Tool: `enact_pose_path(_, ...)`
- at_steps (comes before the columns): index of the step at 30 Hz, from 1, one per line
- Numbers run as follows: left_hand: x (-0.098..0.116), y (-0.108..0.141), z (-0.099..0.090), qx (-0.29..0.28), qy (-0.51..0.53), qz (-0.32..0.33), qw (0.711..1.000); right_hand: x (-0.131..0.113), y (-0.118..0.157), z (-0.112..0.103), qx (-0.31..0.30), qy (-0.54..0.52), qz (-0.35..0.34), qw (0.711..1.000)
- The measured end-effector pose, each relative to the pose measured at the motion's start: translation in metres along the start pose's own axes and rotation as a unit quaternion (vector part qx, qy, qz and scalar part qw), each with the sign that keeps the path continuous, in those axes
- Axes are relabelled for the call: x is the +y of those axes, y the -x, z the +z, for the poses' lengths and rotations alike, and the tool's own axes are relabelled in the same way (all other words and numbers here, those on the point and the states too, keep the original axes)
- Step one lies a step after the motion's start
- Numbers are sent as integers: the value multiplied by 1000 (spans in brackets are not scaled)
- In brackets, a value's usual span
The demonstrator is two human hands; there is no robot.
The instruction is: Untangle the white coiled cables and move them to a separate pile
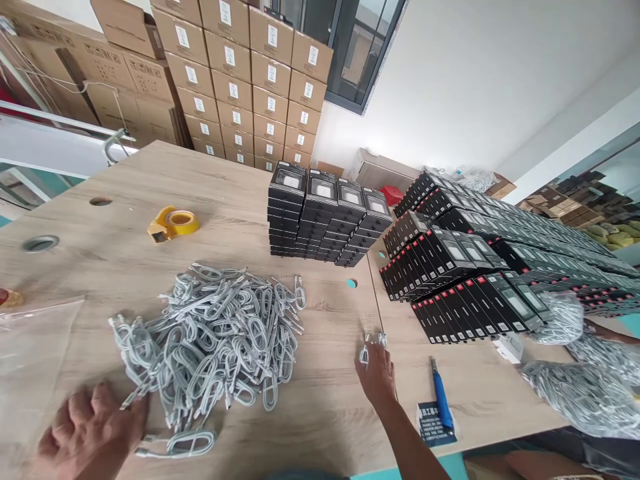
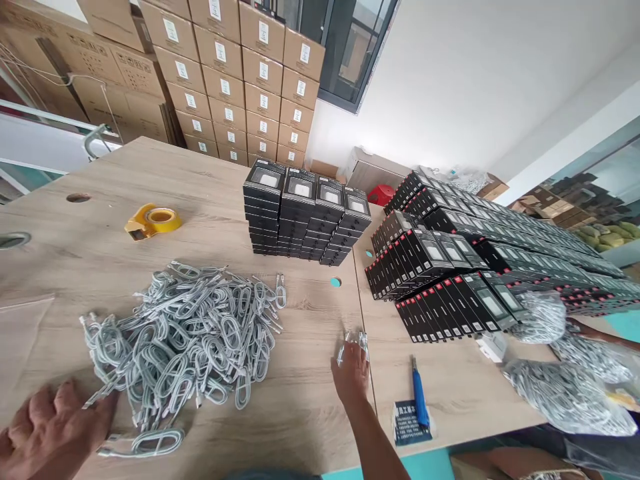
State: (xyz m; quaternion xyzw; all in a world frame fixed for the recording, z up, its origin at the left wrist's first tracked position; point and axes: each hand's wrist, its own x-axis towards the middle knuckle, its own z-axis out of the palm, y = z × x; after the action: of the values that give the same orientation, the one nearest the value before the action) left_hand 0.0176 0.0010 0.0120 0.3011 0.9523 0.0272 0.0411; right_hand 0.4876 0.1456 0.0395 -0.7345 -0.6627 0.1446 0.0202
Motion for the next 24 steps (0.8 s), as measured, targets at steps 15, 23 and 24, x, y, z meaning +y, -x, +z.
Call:
enact_pose_path(15,-12,5,13,33,-36,-4,999,-209,-105,47,-129,-247,-36,960)
enact_pose_path(23,-15,11,13,9,-31,9,999,-173,-92,21,-280,-474,-4,835)
enact_pose_path(24,-15,12,12,10,-30,8,999,-168,-86,15,-291,-503,-2,814)
